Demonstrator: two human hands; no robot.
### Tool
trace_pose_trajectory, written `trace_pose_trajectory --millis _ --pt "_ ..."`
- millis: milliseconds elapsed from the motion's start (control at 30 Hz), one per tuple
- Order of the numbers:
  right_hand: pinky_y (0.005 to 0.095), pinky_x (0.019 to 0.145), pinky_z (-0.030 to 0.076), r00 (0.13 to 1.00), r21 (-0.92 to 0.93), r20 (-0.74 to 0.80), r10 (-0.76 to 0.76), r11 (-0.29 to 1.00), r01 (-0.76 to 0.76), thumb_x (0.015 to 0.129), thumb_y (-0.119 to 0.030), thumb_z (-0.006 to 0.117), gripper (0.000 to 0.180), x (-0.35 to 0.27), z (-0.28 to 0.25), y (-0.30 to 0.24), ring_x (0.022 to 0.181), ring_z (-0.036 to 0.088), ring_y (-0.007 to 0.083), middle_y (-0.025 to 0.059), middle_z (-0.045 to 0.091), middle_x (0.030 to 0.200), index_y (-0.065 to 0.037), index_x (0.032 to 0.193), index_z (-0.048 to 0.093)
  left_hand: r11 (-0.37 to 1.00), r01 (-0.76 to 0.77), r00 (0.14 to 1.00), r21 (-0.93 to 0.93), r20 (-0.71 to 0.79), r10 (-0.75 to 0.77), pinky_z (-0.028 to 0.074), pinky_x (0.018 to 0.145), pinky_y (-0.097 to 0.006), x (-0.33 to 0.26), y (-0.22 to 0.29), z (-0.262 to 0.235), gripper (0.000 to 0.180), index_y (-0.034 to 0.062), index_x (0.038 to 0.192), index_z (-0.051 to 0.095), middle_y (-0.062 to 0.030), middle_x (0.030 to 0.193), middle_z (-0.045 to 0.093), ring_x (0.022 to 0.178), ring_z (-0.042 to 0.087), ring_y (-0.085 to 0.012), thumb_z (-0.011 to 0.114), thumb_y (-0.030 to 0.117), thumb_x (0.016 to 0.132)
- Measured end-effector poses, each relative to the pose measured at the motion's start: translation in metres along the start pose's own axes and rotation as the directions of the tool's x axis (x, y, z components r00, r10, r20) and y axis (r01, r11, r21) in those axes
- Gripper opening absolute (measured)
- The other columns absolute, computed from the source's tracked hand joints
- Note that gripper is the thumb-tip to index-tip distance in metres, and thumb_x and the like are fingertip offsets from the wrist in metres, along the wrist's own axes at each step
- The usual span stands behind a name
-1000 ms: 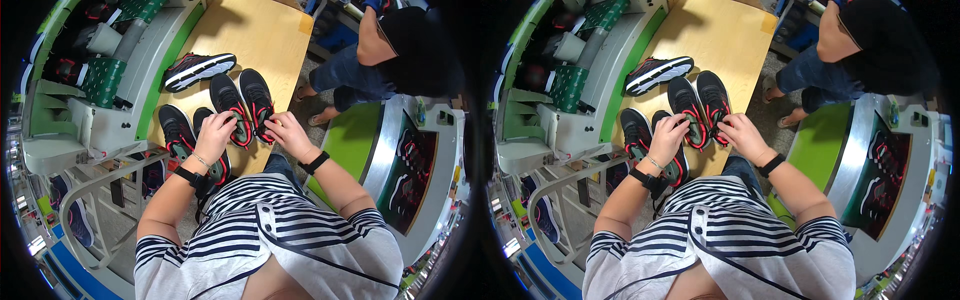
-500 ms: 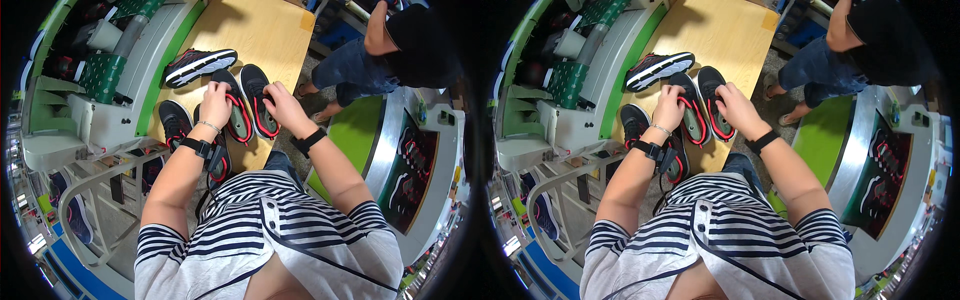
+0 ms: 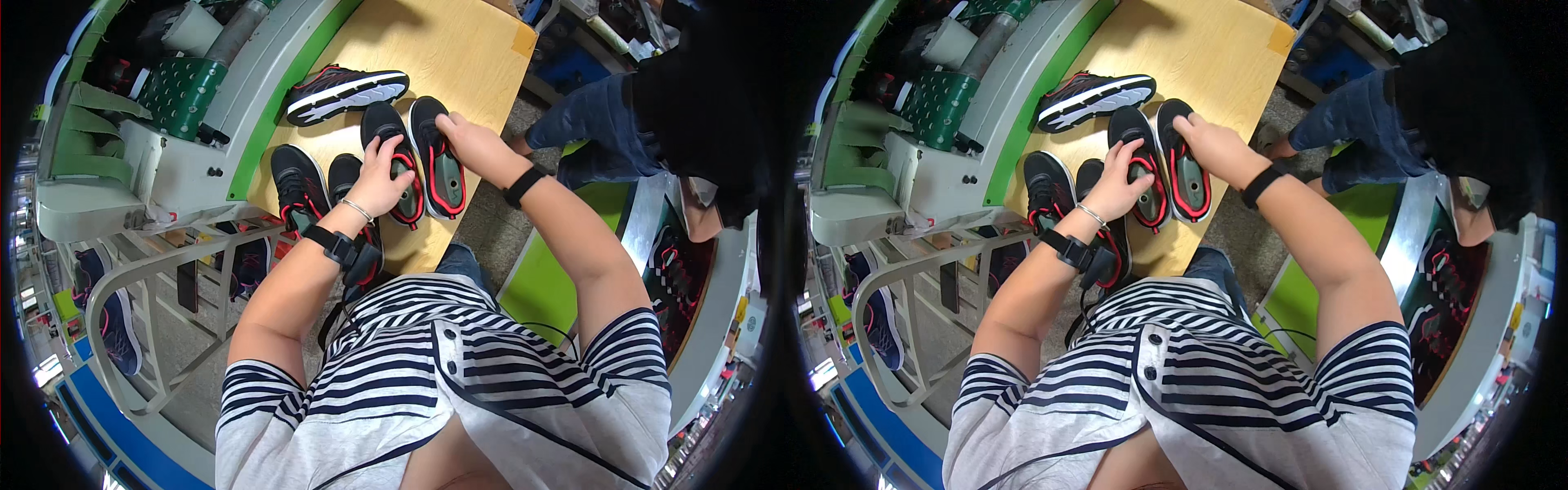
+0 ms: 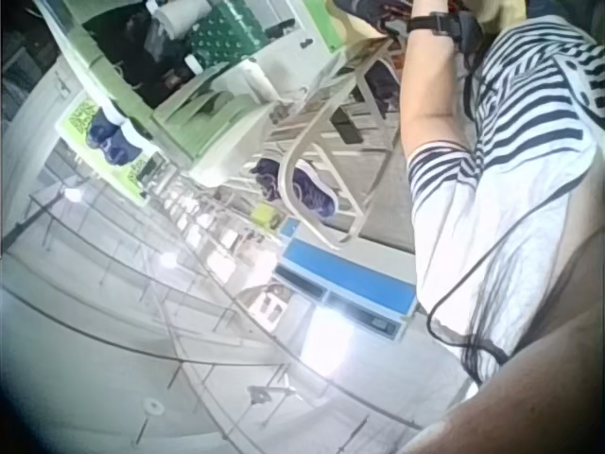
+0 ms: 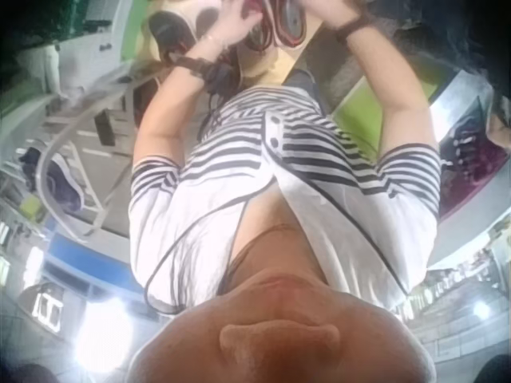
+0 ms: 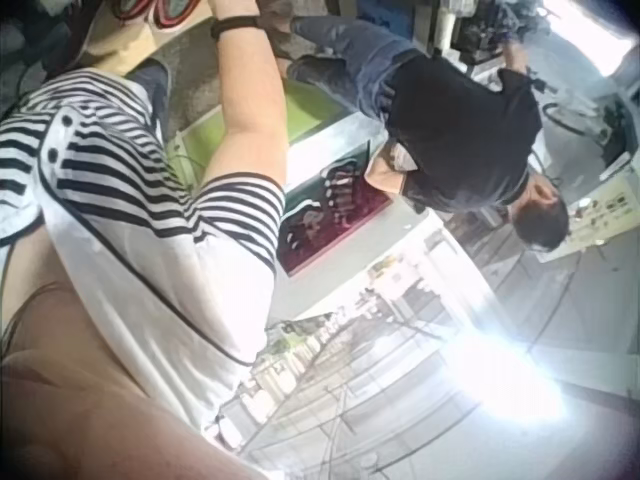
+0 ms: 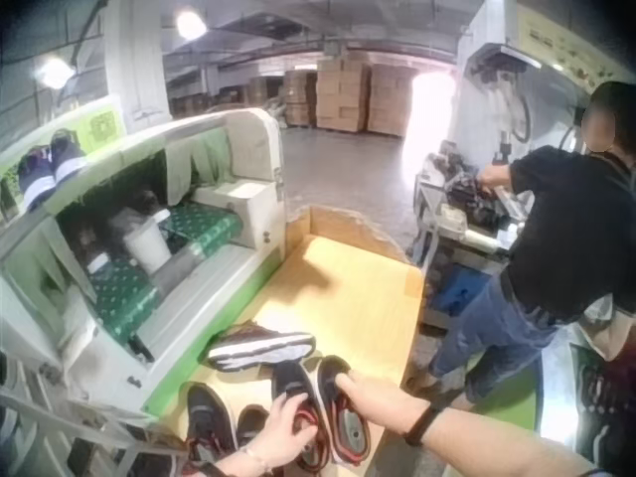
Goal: The recorder is organizing shoes on a table and placing them onto a conveyor belt system in a factory setting.
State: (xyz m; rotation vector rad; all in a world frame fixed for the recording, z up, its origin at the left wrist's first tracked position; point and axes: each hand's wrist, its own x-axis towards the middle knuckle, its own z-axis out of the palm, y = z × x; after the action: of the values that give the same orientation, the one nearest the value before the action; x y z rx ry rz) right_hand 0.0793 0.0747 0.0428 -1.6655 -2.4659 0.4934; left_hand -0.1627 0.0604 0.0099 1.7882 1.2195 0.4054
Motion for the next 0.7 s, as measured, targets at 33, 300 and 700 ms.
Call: trace_pose_trajectory --millis 33,300,700 --pt "0.0488 0.072 0.054 1.0 -0.007 0.001 -0.004 1.0 0.004 0.087 -0.007 0.063 0.029 -0.007 0.002 -0.001 0.085 0.064 0.0426 0.0191 0.058 0.102 -0.009 0.111 0.047 1.0 -0.003 1.0 -0.005 -0.006 0.002 0.029 0.119 -0.043 -0.003 -0.002 0.003 0.075 0.0127 0.152 0.033 -0.0307 0.155 0.024 0.146 0.025 -0.0447 0.071 0.026 0.089" --pt "0.0366 0.078 0.051 0.906 0.493 -0.14 0.4 0.821 -0.287 0.086 -0.011 0.072 0.024 -0.054 0.002 -0.04 0.089 0.061 0.0293 0.0125 0.056 0.098 -0.003 0.106 0.061 0.992 -0.063 0.992 -0.111 -0.116 0.05 0.022 0.121 -0.049 -0.016 -0.005 0.015 0.099 0.0043 0.156 0.012 -0.0378 0.153 0.014 0.146 0.016 -0.0511 0.076 0.021 0.082" --pt "0.039 0.092 0.048 0.729 0.825 -0.202 0.654 0.515 -0.234 0.086 -0.025 0.077 0.058 -0.044 0.088 -0.005 0.103 0.056 0.0288 0.0201 0.052 0.118 0.001 0.129 0.047 0.987 -0.053 0.927 -0.152 -0.374 -0.008 0.018 0.121 -0.048 -0.019 0.016 0.057 0.107 0.0047 0.156 0.002 -0.0322 0.154 0.011 0.146 0.013 -0.0481 0.073 0.006 0.076"
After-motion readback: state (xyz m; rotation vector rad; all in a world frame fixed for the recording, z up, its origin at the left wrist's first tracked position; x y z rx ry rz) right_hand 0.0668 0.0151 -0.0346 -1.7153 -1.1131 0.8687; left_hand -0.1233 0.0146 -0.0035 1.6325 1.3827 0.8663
